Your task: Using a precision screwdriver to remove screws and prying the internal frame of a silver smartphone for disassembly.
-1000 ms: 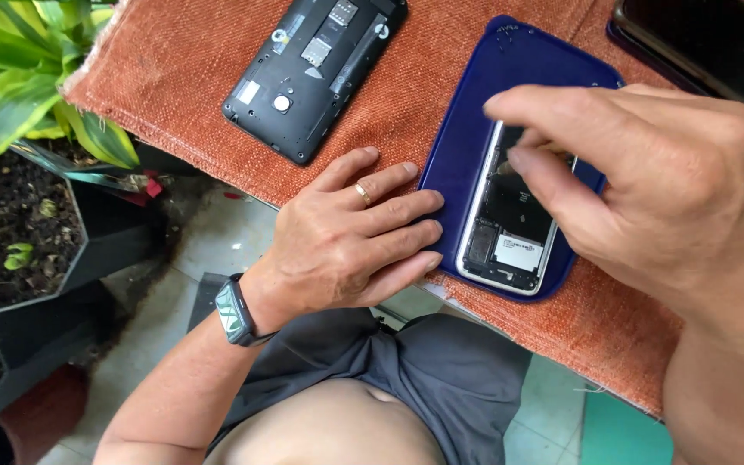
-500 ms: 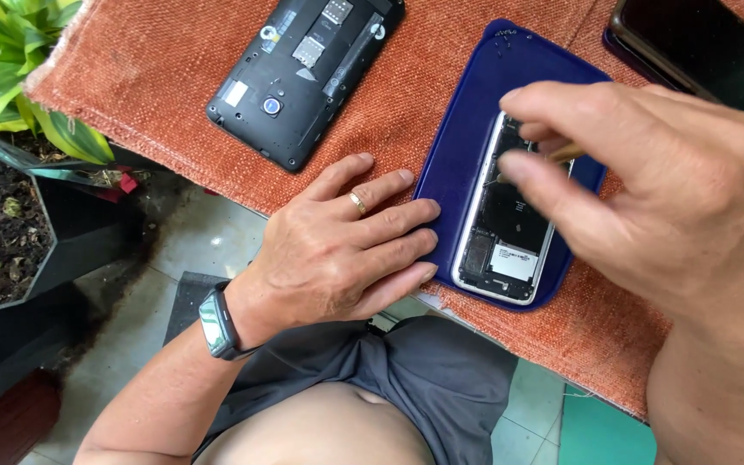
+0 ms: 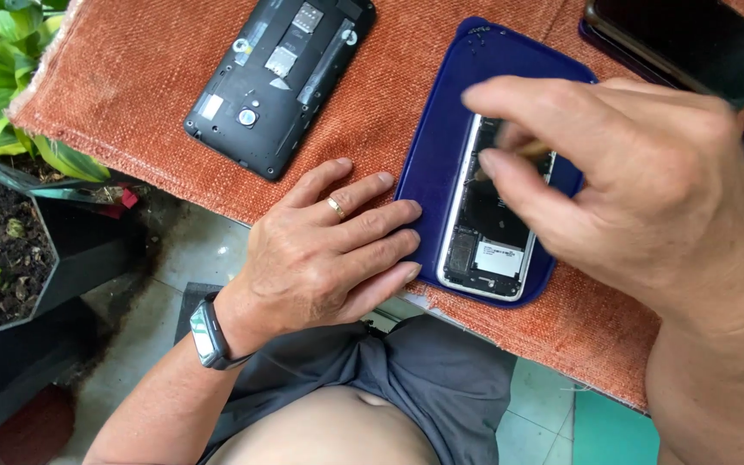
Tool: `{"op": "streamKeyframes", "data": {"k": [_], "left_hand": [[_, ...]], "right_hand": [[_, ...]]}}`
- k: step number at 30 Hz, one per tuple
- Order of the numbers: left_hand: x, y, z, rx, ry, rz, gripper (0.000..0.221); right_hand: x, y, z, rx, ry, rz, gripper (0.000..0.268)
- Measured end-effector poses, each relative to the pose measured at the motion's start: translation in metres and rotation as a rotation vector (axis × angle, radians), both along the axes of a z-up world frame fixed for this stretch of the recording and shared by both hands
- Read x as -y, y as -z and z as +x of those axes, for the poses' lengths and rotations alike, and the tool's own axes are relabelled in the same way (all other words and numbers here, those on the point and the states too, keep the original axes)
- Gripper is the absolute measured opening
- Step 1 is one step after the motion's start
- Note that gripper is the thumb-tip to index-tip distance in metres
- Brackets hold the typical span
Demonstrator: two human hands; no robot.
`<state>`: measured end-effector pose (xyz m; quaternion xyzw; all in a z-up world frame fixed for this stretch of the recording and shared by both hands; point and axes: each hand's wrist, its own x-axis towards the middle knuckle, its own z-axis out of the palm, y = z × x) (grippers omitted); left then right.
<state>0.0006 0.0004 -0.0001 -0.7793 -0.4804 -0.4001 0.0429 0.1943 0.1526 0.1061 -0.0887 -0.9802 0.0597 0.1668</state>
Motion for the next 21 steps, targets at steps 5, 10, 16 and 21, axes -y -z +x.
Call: {"op": "streamKeyframes", "data": {"k": [5, 10, 16, 21], "left_hand": [[0.000, -0.001, 0.000, -0.016, 0.000, -0.012, 0.020], [0.000, -0.001, 0.002, -0.038, -0.008, -0.021, 0.019], [0.000, 0.000, 0.003, -0.046, -0.026, -0.021, 0.016], [0.000, -0.001, 0.005, -0.050, -0.046, -0.022, 0.016]], "right_hand": [[0.005, -0.007, -0.003, 0.045, -0.026, -0.015, 0.033], [-0.001, 0.000, 0.004, 0.019, 0.009, 0.060, 0.027], [0.003, -0.008, 0.000, 0.024, -0.027, 0.026, 0.034], [0.005, -0.004, 0.000, 0.025, 0.002, -0.026, 0.025]]}}
